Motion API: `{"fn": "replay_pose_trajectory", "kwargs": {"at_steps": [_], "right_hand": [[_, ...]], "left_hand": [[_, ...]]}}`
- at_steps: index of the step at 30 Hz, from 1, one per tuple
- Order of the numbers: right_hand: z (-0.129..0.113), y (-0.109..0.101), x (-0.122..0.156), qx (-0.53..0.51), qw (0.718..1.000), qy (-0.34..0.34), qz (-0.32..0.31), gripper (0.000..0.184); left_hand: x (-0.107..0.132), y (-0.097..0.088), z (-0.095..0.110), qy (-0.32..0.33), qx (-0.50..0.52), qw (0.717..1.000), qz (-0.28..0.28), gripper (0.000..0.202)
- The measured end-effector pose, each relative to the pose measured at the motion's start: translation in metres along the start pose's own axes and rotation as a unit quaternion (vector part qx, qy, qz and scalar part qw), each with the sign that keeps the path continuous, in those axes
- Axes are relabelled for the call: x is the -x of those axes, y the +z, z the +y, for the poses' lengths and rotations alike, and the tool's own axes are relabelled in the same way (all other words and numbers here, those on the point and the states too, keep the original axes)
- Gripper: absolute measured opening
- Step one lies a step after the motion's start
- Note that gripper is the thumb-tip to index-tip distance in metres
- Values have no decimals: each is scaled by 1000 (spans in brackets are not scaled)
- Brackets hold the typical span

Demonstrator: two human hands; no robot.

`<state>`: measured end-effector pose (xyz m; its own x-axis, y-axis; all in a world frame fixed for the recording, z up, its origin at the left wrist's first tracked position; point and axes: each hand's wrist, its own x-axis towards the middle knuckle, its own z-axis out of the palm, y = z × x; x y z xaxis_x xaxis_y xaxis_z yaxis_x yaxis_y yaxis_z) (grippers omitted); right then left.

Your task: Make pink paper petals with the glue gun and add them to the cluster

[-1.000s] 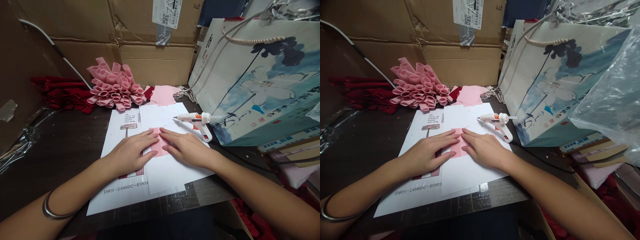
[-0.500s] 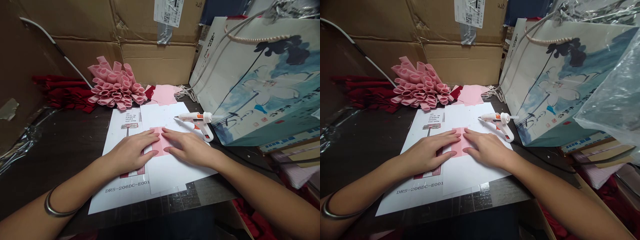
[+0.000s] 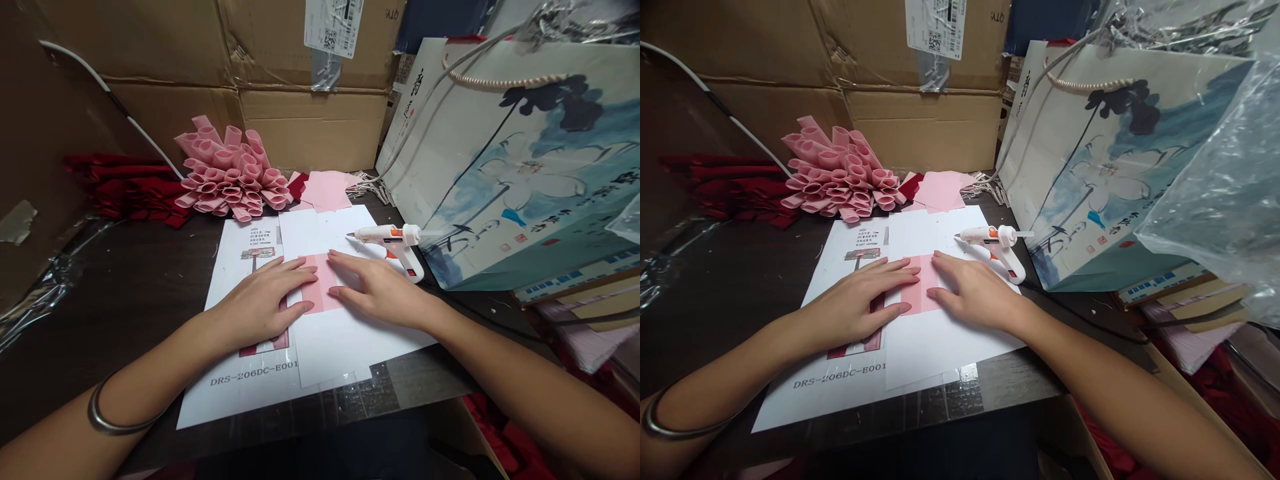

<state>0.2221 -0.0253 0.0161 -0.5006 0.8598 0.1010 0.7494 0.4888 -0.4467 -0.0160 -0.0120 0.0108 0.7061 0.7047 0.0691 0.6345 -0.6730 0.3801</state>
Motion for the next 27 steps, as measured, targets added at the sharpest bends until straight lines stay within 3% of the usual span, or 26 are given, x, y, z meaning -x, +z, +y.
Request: {"fn": "replay_pose_trajectory", "kwargs": {"at_steps": [6, 15, 18, 21, 27], "right_hand": [[-3, 2, 0, 4, 996, 42, 78, 29], [-2, 3, 2, 31, 990, 57, 122, 26], [-1, 5, 2, 16, 994, 10, 109, 26], [-1, 6, 2, 9, 998, -41, 53, 33], [0, 6, 0, 27, 999, -46, -1, 34]], "left_hand": [[0, -1, 1, -15, 6, 1000, -16, 42], [0, 1, 1, -17, 10, 1000, -19, 42], [0, 1, 1, -18, 6, 1000, -18, 43], [0, 1, 1, -21, 1, 1000, -18, 45], [1, 1, 2, -11, -20, 1000, -7, 43]]}}
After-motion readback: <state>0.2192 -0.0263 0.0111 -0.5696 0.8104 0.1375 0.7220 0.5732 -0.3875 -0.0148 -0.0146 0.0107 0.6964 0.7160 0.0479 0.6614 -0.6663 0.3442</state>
